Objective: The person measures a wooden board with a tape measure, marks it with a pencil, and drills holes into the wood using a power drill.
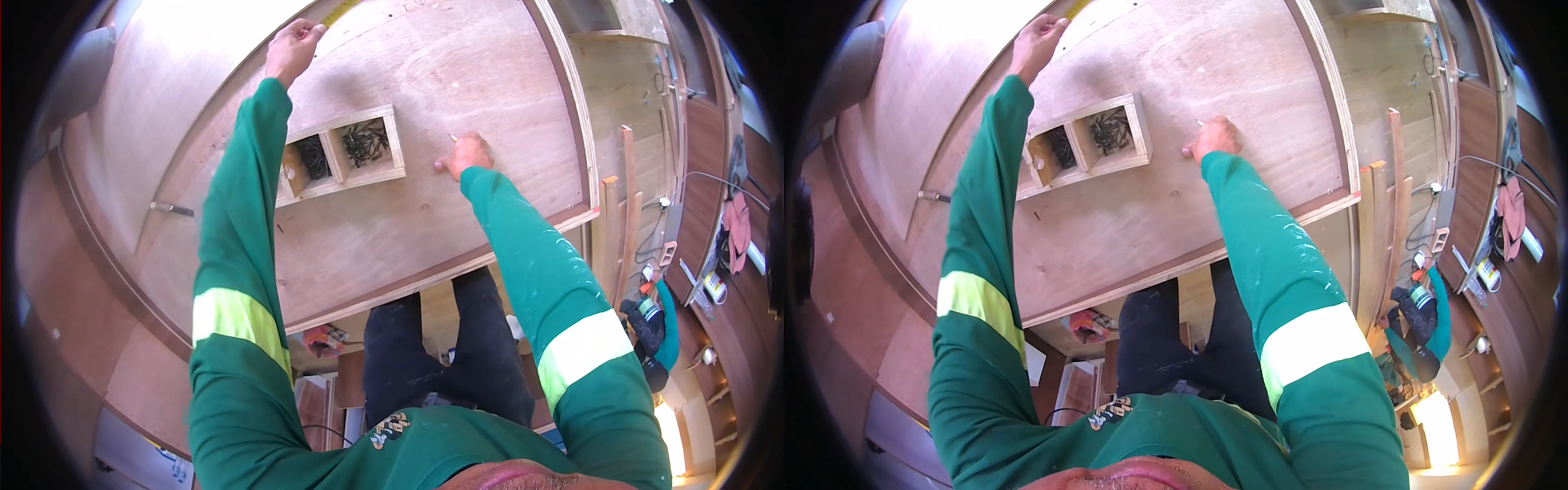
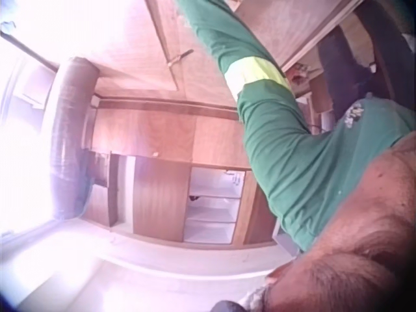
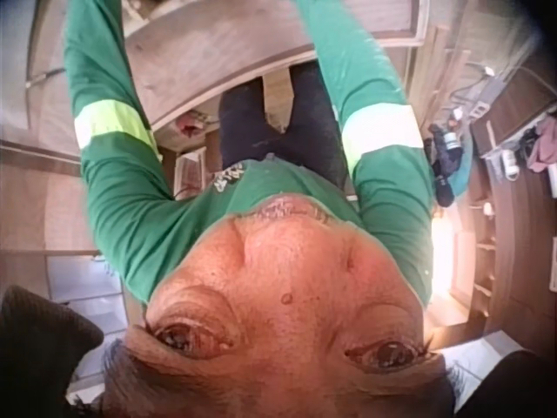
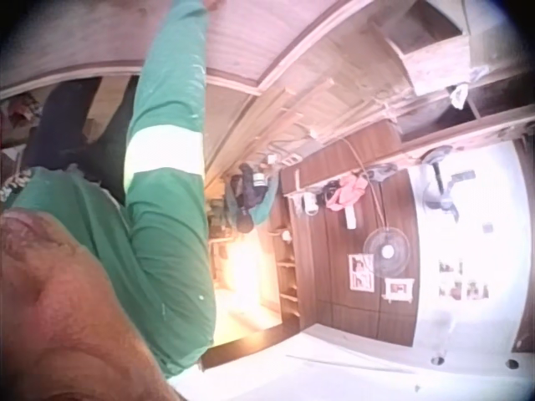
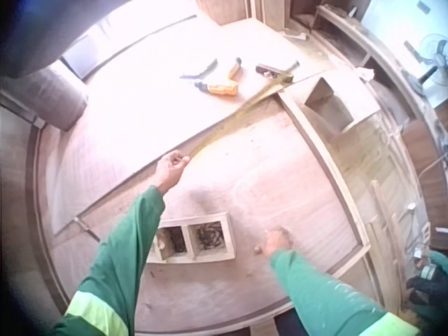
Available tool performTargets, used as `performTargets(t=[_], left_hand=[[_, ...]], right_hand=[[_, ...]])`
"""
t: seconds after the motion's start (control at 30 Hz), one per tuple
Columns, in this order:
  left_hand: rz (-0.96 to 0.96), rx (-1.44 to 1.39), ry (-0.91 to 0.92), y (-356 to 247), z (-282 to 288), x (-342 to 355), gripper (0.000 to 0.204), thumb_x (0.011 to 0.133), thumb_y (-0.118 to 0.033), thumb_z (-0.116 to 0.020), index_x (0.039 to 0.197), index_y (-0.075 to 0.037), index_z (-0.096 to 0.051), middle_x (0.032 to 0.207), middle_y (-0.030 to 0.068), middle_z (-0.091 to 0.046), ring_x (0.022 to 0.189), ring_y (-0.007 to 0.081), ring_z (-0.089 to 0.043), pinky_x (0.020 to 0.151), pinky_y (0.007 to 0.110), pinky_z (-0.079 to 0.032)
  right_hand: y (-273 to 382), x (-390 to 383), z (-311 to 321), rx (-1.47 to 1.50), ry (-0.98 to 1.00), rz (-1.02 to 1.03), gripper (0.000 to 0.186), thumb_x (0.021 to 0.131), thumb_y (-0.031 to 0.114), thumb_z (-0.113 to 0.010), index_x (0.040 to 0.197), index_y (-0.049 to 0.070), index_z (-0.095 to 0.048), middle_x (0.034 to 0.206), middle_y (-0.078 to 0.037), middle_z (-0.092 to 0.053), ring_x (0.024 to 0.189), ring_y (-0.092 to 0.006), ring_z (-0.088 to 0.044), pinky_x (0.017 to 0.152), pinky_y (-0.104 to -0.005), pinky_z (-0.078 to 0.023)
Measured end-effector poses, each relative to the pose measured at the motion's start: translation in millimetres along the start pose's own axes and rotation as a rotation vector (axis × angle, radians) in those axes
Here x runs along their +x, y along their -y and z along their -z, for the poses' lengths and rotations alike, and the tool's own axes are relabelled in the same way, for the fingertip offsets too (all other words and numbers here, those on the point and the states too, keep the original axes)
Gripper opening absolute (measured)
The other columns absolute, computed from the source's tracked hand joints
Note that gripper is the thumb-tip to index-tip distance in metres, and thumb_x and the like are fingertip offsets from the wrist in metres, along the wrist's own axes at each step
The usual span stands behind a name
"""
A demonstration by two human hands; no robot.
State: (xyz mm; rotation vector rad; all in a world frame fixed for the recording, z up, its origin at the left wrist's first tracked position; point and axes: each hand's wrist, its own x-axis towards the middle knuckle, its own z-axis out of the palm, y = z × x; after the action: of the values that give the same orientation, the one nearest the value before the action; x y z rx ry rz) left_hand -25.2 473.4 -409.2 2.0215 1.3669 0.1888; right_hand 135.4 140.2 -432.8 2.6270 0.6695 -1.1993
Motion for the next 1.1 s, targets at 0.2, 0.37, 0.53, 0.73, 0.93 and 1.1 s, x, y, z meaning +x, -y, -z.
performTargets(t=[0.2, 0.37, 0.53, 0.73, 0.93, 1.1], left_hand=[[0.240, -0.698, -0.175, -8, 70, -163, 0.032, 0.101, -0.035, -0.061, 0.089, -0.006, -0.063, 0.070, -0.0018, -0.052, 0.062, 0.0069, -0.049, 0.054, 0.024, -0.038], [0.704, -0.634, -0.349, 62, 48, -364, 0.035, 0.103, -0.041, -0.057, 0.096, -0.008, -0.065, 0.078, -0.0007, -0.057, 0.069, 0.0082, -0.051, 0.058, 0.025, -0.041], [0.615, -0.268, -0.205, 123, -38, -504, 0.028, 0.097, -0.033, -0.066, 0.087, -0.007, -0.066, 0.079, 0.0066, -0.058, 0.073, 0.0185, -0.053, 0.064, 0.034, -0.044], [0.302, 0.196, -0.226, 102, -67, -471, 0.024, 0.090, -0.030, -0.071, 0.095, -0.007, -0.066, 0.098, 0.0130, -0.059, 0.095, 0.0330, -0.055, 0.085, 0.046, -0.045], [0.232, 0.292, -0.348, 86, -58, -445, 0.030, 0.091, -0.025, -0.069, 0.117, -0.011, -0.063, 0.108, 0.0128, -0.059, 0.109, 0.0374, -0.052, 0.097, 0.052, -0.040], [-0.055, 0.040, -0.431, 47, -7, -403, 0.033, 0.092, -0.014, -0.066, 0.124, -0.009, -0.062, 0.110, 0.0138, -0.060, 0.109, 0.0368, -0.055, 0.097, 0.047, -0.044]], right_hand=[[-1, -5, 9, 0.035, 0.074, -0.008, 0.080, 0.064, 0.036, -0.096, 0.126, 0.003, -0.059, 0.125, -0.015, -0.066, 0.121, -0.0299, -0.062, 0.099, -0.0437, -0.053], [-21, 14, -12, -0.031, 0.012, 0.158, 0.083, 0.066, 0.040, -0.094, 0.127, -0.003, -0.058, 0.128, -0.020, -0.062, 0.125, -0.0338, -0.058, 0.102, -0.0463, -0.051], [-22, 3, -17, -0.044, -0.111, 0.327, 0.083, 0.070, 0.043, -0.089, 0.123, -0.010, -0.054, 0.124, -0.029, -0.060, 0.117, -0.0427, -0.060, 0.101, -0.0464, -0.050], [-38, -34, -43, -0.014, -0.247, 0.407, 0.043, 0.095, 0.030, -0.065, 0.126, 0.003, -0.051, 0.123, -0.020, -0.056, 0.118, -0.0408, -0.057, 0.095, -0.0588, -0.046], [-29, -72, -34, -0.012, -0.470, 0.481, 0.039, 0.096, 0.028, -0.063, 0.128, 0.007, -0.052, 0.122, -0.018, -0.055, 0.117, -0.0400, -0.056, 0.093, -0.0583, -0.046], [-87, -152, -29, 0.180, -0.336, 0.590, 0.039, 0.095, 0.022, -0.064, 0.127, 0.003, -0.052, 0.119, -0.022, -0.054, 0.117, -0.0425, -0.053, 0.094, -0.0532, -0.046]])
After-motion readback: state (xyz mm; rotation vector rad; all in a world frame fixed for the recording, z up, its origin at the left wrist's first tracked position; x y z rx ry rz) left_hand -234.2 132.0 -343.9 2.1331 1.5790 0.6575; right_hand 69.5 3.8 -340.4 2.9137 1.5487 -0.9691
